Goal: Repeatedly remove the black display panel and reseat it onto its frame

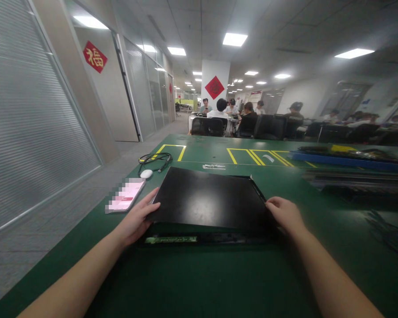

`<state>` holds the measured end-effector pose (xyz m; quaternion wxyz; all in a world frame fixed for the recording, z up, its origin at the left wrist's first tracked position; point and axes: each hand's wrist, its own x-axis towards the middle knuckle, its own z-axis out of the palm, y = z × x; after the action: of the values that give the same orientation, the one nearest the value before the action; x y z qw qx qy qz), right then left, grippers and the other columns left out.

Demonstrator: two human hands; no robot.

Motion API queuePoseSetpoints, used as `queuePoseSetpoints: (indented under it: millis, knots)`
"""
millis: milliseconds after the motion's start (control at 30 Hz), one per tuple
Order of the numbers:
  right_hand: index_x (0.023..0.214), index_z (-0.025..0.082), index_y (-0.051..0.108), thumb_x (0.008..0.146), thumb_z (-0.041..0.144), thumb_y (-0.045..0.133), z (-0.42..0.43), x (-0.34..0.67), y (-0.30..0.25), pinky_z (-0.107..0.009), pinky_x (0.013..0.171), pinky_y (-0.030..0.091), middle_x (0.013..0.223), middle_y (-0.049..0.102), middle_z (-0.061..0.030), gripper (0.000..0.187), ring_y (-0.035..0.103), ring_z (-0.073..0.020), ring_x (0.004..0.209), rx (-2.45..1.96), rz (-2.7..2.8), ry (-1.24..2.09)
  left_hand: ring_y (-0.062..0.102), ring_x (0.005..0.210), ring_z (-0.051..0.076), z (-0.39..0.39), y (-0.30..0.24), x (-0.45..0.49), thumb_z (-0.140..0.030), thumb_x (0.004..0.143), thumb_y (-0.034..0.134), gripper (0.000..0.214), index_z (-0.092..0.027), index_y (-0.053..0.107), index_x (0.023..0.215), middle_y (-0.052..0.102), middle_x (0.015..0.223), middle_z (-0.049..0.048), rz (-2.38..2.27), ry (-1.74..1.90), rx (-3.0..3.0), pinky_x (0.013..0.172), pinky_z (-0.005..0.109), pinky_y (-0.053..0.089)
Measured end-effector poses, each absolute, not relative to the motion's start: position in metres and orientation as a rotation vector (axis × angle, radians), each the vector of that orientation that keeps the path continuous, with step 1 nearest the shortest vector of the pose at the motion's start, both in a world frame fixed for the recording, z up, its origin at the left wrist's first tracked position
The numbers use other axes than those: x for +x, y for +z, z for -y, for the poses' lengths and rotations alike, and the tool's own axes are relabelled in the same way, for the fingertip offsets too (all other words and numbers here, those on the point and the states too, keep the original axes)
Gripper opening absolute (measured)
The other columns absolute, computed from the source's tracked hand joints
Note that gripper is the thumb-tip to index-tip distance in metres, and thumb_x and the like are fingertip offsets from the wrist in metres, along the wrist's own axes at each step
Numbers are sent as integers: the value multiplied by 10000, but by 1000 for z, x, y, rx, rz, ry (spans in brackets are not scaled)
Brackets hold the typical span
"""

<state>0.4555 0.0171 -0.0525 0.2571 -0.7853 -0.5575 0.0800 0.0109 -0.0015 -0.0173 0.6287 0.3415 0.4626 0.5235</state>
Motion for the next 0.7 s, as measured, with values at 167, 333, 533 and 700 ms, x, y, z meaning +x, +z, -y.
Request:
queuePoseSetpoints:
  millis: [167,333,533,700]
  knots:
    - [816,261,754,827,356,549,-16,454,-50,-287,618,399,817,754,-18,226,660,-204,759,-2140,1562,191,749,1010,252,2,-17,12,-100,728,785,903,-221,420,1544,732,1262,136,-1066,1196,771,767,260,601]
    - [813,263,753,826,362,551,-16,454,-49,-291,623,404,814,749,-16,225,656,-206,762,-2155,1538,218,752,1002,253,2,-17,11,-80,756,756,872,-212,416,1547,734,1258,139,-1069,1197,775,753,260,601]
    - [827,268,750,825,377,548,-16,454,-48,-292,632,403,826,747,-12,229,653,-207,779,-2161,1515,266,754,1000,246,2,-16,13,-64,786,720,820,-204,428,1539,739,1247,136,-1057,1189,800,739,250,598]
    - [834,262,749,829,372,537,-16,453,-48,-293,637,402,829,748,-17,239,654,-206,779,-2159,1551,223,750,1014,254,4,-12,14,-56,780,722,839,-191,409,1547,729,1264,148,-1075,1190,794,738,256,600]
